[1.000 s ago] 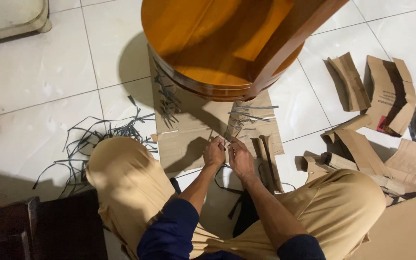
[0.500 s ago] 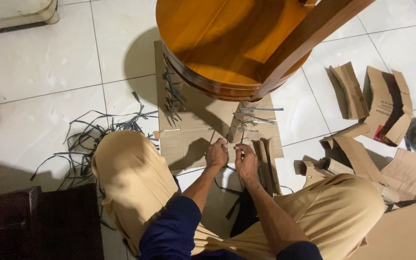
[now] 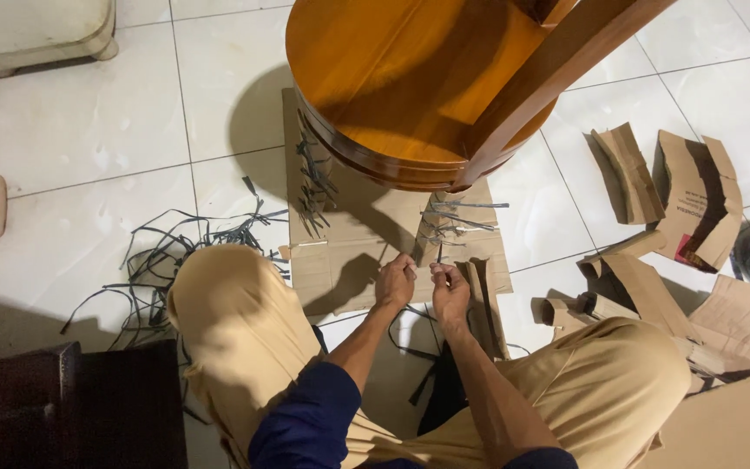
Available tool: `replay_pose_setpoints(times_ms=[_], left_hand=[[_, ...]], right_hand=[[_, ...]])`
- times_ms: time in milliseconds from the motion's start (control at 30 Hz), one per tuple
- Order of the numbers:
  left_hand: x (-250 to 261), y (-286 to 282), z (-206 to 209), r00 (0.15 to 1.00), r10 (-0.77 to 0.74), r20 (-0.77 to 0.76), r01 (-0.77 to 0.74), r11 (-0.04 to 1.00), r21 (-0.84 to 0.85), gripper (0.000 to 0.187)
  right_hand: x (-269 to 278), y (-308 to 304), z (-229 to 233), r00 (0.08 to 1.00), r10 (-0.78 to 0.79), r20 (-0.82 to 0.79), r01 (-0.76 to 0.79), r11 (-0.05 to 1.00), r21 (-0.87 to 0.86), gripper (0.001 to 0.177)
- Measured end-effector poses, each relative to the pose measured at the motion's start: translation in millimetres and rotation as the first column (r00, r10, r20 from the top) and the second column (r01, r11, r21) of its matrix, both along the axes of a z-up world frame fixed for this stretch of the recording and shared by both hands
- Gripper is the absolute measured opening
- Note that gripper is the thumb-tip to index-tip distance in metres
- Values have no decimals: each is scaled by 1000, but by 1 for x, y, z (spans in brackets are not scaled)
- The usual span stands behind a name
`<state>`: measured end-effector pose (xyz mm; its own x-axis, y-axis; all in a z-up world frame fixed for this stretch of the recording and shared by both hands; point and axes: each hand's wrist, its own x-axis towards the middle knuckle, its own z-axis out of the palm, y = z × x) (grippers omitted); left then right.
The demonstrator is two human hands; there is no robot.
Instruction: Wrapping a wooden chair leg with cardboard and securing it with multiple plastic cable ties for protection.
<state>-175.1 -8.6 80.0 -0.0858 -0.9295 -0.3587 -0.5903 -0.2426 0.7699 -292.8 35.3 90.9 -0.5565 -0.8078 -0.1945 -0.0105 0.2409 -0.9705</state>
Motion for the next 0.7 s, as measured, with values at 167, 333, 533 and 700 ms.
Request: replay_pose_setpoints(times_ms=[167, 333, 533, 700], left_hand=[[7, 2, 10, 997, -59, 57, 58, 998, 24, 14], [19, 0, -11, 978, -130, 164, 121, 991, 63, 13], [10, 12, -8, 912, -320, 258, 313, 947, 70, 22], [-2, 6, 6, 854, -402, 330, 399, 913, 83, 31]], right_hand=[[11, -9, 18, 992, -3, -125, -1, 999, -36, 13], [15, -16, 6, 986, -146, -87, 145, 989, -10, 23], [0, -30, -14, 950, 48, -309, -52, 999, -4, 14], [-4, -26, 0, 849, 232, -475, -257, 966, 13, 18]])
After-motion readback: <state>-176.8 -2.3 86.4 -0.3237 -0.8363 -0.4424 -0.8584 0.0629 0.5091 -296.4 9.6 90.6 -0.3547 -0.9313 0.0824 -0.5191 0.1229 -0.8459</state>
